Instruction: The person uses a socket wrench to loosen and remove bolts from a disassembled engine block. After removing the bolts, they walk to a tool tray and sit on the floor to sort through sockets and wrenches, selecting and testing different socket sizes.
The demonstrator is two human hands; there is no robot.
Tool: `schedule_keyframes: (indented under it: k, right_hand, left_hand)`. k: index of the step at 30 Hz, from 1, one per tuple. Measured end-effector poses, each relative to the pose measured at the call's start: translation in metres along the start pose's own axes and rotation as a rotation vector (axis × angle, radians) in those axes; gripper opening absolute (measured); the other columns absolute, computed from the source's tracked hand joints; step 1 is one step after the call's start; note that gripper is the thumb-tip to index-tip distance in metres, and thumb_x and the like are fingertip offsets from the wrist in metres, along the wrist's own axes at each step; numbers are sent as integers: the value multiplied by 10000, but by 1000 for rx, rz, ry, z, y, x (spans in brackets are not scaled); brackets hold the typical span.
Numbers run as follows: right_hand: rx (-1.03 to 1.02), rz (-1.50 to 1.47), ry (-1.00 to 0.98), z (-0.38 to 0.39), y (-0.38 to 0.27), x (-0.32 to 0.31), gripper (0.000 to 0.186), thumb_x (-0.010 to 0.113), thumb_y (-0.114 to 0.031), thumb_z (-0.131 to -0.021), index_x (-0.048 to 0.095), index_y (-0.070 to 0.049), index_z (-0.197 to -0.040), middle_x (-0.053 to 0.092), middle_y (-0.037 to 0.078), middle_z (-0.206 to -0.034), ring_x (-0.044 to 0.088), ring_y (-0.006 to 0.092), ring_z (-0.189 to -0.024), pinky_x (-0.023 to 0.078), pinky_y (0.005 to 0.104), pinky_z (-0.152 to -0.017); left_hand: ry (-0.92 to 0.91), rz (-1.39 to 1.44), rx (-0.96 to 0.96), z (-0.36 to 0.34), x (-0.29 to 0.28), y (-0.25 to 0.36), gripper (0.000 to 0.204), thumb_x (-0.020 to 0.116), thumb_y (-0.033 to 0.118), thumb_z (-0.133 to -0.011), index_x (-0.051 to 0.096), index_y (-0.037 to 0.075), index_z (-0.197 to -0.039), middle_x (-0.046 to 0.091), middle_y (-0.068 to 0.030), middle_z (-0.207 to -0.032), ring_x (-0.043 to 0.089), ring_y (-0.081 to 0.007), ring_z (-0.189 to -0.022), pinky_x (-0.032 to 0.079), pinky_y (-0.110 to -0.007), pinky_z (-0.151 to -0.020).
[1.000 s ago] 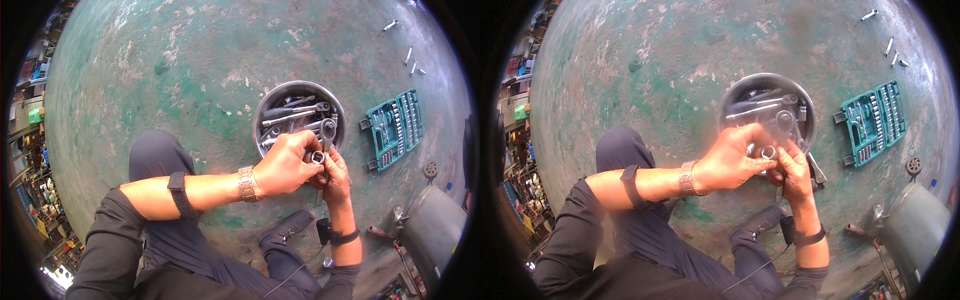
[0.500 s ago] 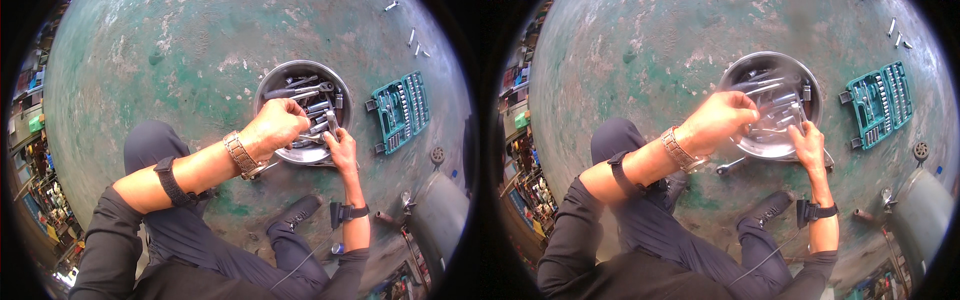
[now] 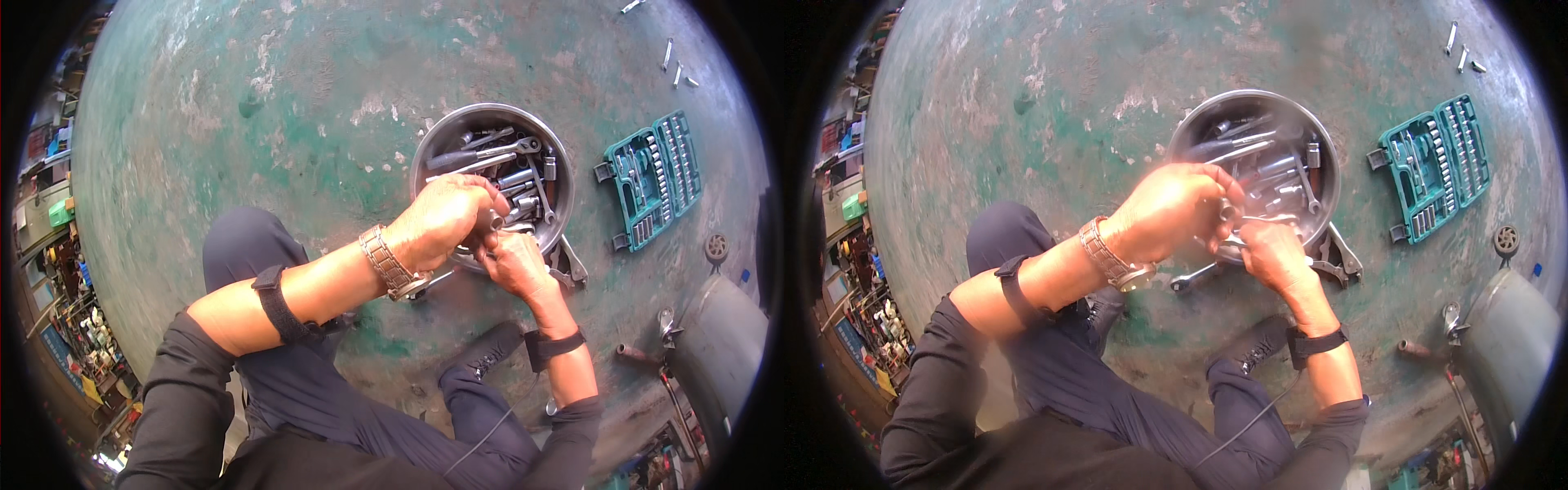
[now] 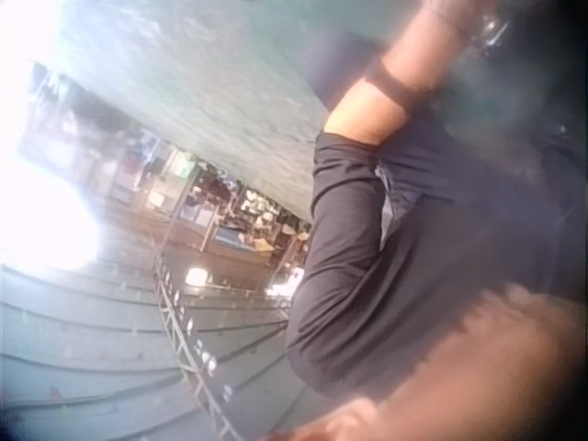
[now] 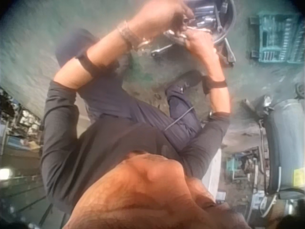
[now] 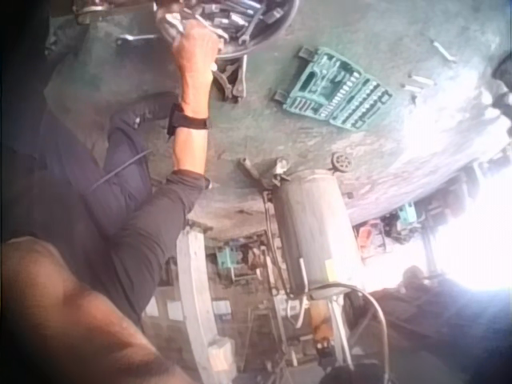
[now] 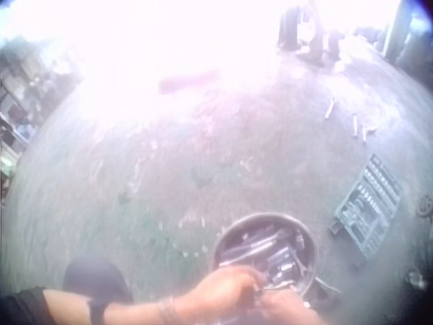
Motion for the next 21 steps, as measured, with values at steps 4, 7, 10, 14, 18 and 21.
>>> schedule_keyframes:
  k: [4, 7, 10, 14, 18, 21]
  right_hand:
    - [-34, -13, -69, -1, -11, 2, 212, 501, -7, -804, 607, -151, -919, 686, 27, -845, 667, 273, -797, 515, 384, -679]
    - [12, -151, 21, -4, -12, -1, 101, 636, -184, -733, 593, -123, -663, 622, 97, -683, 628, 330, -654, 489, 452, -597]
    - [13, -190, -26, -2, -12, 5, 98, 629, -179, -738, 601, -117, -668, 623, 99, -686, 631, 327, -668, 492, 454, -612]
    - [17, -161, 45, -1, -10, 1, 89, 618, -179, -756, 626, -90, -751, 629, 113, -708, 635, 342, -704, 498, 449, -638]
    - [61, -30, 1, -1, -1, 9, 129, 591, -178, -777, 626, -72, -843, 645, 139, -782, 636, 359, -757, 499, 457, -666]
    - [69, -7, -66, -2, 8, 21, 178, 579, -192, -788, 620, -77, -918, 653, 153, -839, 632, 373, -806, 497, 470, -702]
  left_hand:
    - [-26, 166, -121, 1, 6, -12, 162, 491, 14, -780, 594, -3, -904, 605, -105, -763, 590, -176, -583, 496, -317, -489]
    - [-107, 187, -136, 0, 11, -12, 155, 471, 60, -870, 539, -18, -986, 598, -131, -799, 583, -198, -578, 488, -314, -474]
    - [-146, 176, -134, -1, 11, -13, 164, 468, 96, -912, 519, -22, -1015, 594, -135, -812, 585, -209, -595, 490, -311, -478]
    - [-152, 148, -120, -1, 15, -14, 160, 489, 121, -930, 524, -9, -1017, 595, -120, -813, 585, -196, -597, 498, -299, -495]
    - [-166, 62, -83, 0, 17, -11, 140, 561, 81, -900, 546, -2, -1011, 610, -96, -835, 602, -163, -640, 520, -282, -561]
    - [-210, -122, 16, 3, 21, -4, 148, 623, 36, -855, 569, -2, -987, 619, -76, -853, 606, -134, -686, 522, -272, -611]
Point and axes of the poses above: each hand's wrist, its own z-axis away from the middle knuckle, its own x-axis out of the palm, y = z × x, the point moved 8 cm from there along -z, towards the middle knuckle
